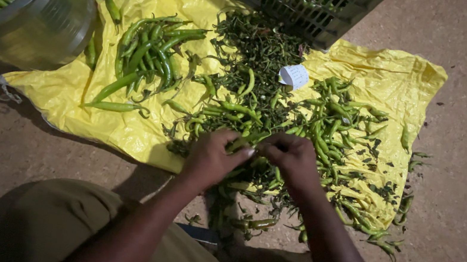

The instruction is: The person sits on the floor and removes stems and debris from green chilies spread on a yellow tarp, placing the cleaned chilies into a metal basin beside them. They pick up chilies one at a time, twist off the stems, and drop the stems onto a discard pile on the tarp.

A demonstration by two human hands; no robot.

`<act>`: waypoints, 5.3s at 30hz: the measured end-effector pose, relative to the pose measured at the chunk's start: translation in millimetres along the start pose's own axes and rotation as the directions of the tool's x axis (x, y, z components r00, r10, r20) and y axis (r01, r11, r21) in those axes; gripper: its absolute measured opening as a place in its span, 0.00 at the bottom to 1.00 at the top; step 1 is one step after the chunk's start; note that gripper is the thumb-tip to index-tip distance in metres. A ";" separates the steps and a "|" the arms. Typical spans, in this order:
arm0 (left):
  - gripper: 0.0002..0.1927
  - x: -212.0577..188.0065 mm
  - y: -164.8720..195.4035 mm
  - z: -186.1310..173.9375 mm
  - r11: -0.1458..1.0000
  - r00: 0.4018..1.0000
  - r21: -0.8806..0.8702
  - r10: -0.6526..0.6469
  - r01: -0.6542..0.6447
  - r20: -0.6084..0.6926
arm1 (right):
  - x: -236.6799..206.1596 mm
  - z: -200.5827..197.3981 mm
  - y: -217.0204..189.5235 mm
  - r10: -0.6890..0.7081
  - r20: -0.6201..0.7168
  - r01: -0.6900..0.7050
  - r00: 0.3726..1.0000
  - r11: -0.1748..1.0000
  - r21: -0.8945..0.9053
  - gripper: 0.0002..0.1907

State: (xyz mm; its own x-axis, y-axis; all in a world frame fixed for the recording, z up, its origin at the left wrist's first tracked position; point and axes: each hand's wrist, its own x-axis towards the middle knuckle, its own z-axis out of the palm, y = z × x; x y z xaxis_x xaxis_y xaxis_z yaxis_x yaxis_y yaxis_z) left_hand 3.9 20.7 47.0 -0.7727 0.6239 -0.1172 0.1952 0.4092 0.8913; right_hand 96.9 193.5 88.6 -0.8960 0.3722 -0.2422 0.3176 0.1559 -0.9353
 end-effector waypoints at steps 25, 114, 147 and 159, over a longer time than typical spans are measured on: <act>0.11 12.1 -10.0 -10.5 0.442 0.898 -0.790 -0.317 0.424 0.305 | -8.0 23.7 11.5 -0.344 0.142 0.322 0.928 0.552 -0.769 0.10; 0.17 6.8 -29.1 13.4 0.102 0.881 -0.894 -0.251 0.436 0.402 | -18.6 28.5 -27.9 -0.372 -0.007 0.281 0.928 0.714 -0.641 0.12; 0.18 2.9 -27.1 27.7 0.053 0.911 -0.959 -0.331 0.278 0.246 | -2.2 20.9 2.4 -0.383 -0.234 0.168 0.894 0.770 -0.616 0.14; 0.21 -6.3 3.0 10.3 -0.021 0.942 -0.964 -0.205 0.266 0.264 | -14.4 47.8 -10.7 -0.370 -0.005 0.287 0.929 0.731 -0.619 0.19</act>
State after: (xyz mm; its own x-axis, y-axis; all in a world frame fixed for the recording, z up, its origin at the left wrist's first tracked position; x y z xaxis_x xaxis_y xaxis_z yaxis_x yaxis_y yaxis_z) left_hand 15.6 24.8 45.8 -0.6085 0.6799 -0.4093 -0.7917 -0.4842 0.3726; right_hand 91.6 142.7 89.7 -0.9484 0.2927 0.1219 0.1667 0.7874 -0.5935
